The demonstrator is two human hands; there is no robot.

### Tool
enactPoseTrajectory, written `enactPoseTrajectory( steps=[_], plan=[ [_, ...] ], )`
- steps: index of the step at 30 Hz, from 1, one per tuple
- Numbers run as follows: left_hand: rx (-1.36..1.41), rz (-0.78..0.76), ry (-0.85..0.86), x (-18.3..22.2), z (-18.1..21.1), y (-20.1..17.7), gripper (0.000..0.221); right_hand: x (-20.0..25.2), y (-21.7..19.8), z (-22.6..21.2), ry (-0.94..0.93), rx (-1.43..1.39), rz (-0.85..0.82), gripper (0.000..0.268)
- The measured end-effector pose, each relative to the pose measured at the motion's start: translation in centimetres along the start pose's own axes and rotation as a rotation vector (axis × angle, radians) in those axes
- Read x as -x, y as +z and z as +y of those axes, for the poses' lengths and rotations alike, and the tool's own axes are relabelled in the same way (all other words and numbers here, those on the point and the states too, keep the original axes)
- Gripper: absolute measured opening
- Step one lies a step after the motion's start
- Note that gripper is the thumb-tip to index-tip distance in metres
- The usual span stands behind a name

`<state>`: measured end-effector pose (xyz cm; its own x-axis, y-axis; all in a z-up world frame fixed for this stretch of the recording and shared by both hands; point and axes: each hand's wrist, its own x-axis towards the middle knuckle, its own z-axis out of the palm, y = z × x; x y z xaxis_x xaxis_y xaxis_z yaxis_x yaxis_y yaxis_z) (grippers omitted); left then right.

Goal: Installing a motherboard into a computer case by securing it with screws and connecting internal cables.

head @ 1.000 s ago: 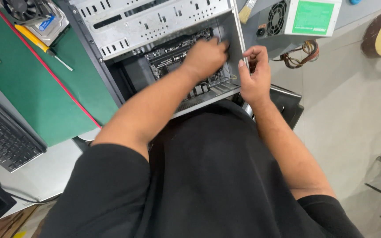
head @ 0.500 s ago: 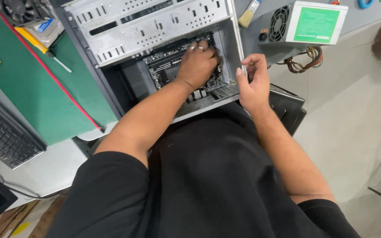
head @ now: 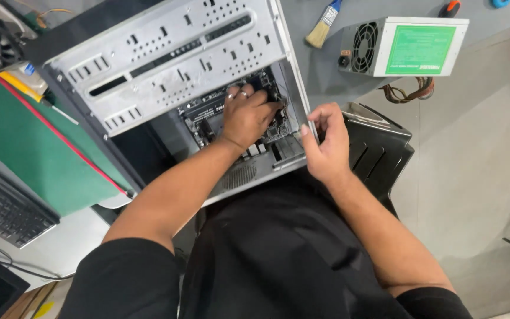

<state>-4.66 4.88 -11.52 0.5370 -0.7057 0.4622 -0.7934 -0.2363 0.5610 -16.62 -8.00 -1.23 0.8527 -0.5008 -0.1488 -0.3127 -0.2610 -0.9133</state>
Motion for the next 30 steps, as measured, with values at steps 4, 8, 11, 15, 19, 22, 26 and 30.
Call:
enactPoseTrajectory(
  steps=[4, 8, 11, 15, 19, 22, 26, 30],
  plan=[
    [0.018, -0.013, -0.035, 1.2, -0.5, 0.7, 0.014, 0.0, 0.1, 0.0, -0.052, 0.065, 0.019, 0.015],
    [0.007, -0.001, -0.036, 1.5, -0.5, 1.0, 0.013, 0.0, 0.2, 0.5, -0.058, 0.072, 0.016, 0.015],
    [-0.002, 0.036, -0.035, 1.5, -0.5, 1.4, 0.014, -0.2, 0.4, 0.3, -0.082, 0.057, 0.019, 0.013],
    [0.003, 0.038, -0.044, 1.4, -0.3, 1.0, 0.012, -0.2, 0.5, 0.3, -0.101, 0.028, 0.011, 0.013],
    [0.014, 0.047, -0.067, 0.9, 0.0, 0.4, 0.01, -0.3, 0.7, 0.4, -0.112, 0.041, 0.012, 0.014],
    [0.006, 0.052, -0.081, 0.6, 0.2, 0.0, 0.01, -0.2, 0.7, 0.7, -0.122, 0.042, 0.005, 0.014],
    [-0.006, 0.036, -0.082, 0.1, 0.3, -0.6, 0.01, -0.5, 0.9, 0.2, -0.119, 0.017, 0.004, 0.013],
    [-0.019, 0.035, -0.094, -0.1, 0.3, -0.7, 0.011, -0.4, 0.8, 0.4, -0.112, 0.015, -0.001, 0.015]
  ],
)
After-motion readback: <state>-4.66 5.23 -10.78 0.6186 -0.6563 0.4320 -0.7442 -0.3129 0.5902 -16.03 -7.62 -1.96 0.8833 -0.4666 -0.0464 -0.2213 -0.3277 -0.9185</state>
